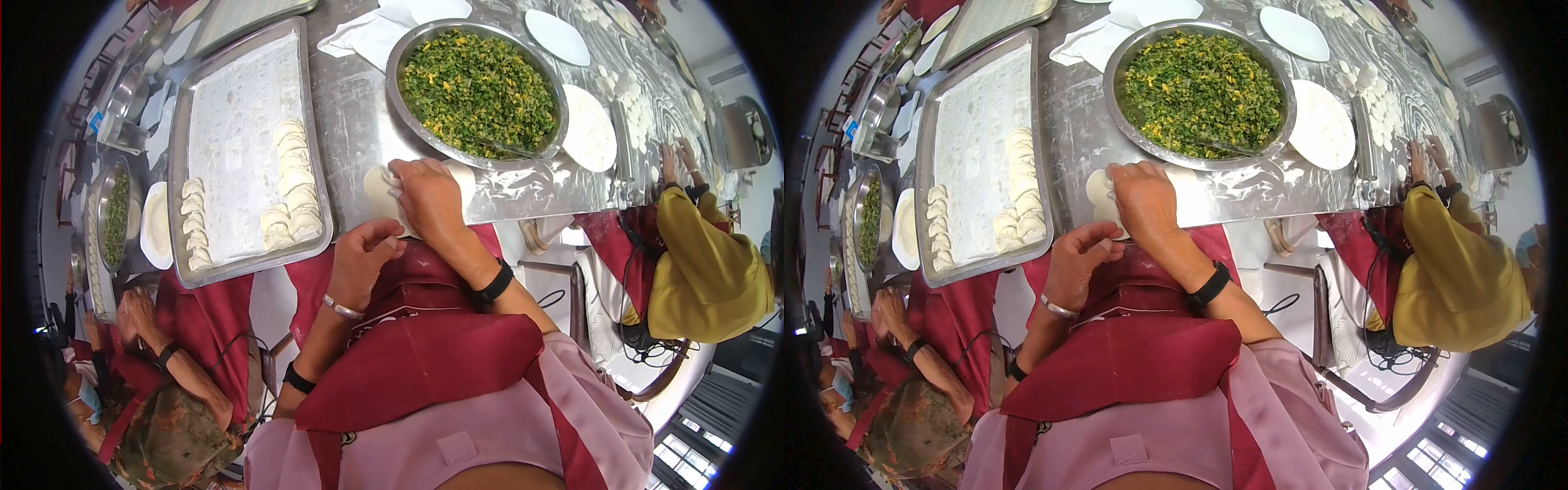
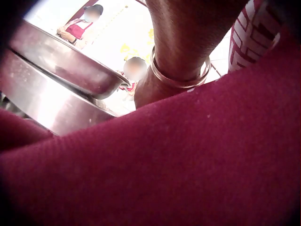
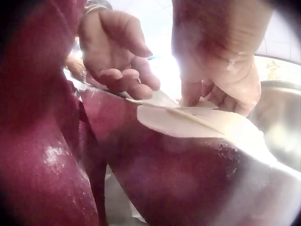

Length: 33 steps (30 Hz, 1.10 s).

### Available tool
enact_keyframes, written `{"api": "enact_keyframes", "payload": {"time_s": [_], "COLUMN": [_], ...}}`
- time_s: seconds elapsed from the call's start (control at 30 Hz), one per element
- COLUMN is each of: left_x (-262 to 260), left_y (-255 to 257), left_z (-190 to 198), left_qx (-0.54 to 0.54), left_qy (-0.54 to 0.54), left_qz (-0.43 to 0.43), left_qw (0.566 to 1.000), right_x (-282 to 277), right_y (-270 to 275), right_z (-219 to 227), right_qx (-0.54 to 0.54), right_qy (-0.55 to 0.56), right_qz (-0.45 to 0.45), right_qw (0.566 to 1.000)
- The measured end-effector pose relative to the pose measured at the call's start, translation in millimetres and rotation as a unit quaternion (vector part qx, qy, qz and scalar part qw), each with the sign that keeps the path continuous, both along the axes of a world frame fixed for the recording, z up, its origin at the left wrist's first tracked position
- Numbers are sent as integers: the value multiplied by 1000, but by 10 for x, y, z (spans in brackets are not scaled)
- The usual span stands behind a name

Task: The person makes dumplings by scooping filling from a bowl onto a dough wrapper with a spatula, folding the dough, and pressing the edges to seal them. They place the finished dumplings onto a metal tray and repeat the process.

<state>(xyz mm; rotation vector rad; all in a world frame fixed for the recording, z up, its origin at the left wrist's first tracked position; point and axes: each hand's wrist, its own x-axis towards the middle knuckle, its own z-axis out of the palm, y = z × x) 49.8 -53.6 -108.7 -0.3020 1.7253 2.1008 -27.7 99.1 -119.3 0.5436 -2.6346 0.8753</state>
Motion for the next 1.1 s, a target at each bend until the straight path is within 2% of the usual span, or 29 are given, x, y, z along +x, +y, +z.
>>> {"api": "enact_keyframes", "payload": {"time_s": [0.07, 0.17, 0.2, 0.27, 0.33, 0.37, 0.4, 0.43, 0.53, 0.6, 0.7, 0.73, 0.8, 0.83, 0.9, 0.93, 1.03, 1.1], "left_x": [3, 0, -5, -29, -64, -84, -110, -129, -138, -157, -180, -190, -206, -207, -205, -206, -199, -172], "left_y": [-1, 7, 22, 55, 85, 83, 71, 57, 25, 48, 113, 137, 203, 216, 157, 130, 107, 165], "left_z": [-3, 10, 36, 130, 236, 224, 206, 184, 55, 102, 141, 149, 182, 189, 173, 159, 64, 159], "left_qx": [7, 54, 81, 168, 287, 301, 315, 329, 277, 249, 239, 240, 266, 278, 340, 369, 384, 316], "left_qy": [-9, -35, -49, -64, -69, -70, -71, -71, 16, 32, 43, 45, -16, -47, -102, -129, -59, -61], "left_qz": [6, 37, 60, 99, 132, 127, 122, 118, 97, 90, 91, 94, 138, 160, 74, 30, -41, 39], "left_qw": [1000, 997, 994, 979, 946, 943, 939, 934, 956, 964, 966, 965, 954, 946, 932, 920, 920, 946], "right_x": [-1, 89, 131, 192, 210, 225, 231, 244, 297, 332, 355, 357, 358, 361, 370, 371, 383, 387], "right_y": [14, 6, 18, 87, 177, 218, 253, 276, 304, 294, 298, 313, 332, 336, 344, 346, 348, 338], "right_z": [-37, 90, 179, 387, 497, 514, 484, 467, 424, 397, 344, 337, 328, 327, 330, 339, 351, 346], "right_qx": [-8, -174, -239, -360, -481, -536, -560, -562, -572, -581, -600, -622, -665, -668, -675, -665, -642, -629], "right_qy": [12, -19, -92, -233, -323, -365, -379, -386, -395, -382, -408, -412, -421, -421, -420, -423, -423, -413], "right_qz": [32, 45, 32, 5, 21, 28, 32, 26, 9, -3, -10, -5, 9, 22, 47, 48, 38, 17], "right_qw": [999, 983, 966, 903, 815, 761, 737, 731, 719, 719, 688, 665, 617, 613, 605, 613, 639, 658]}}
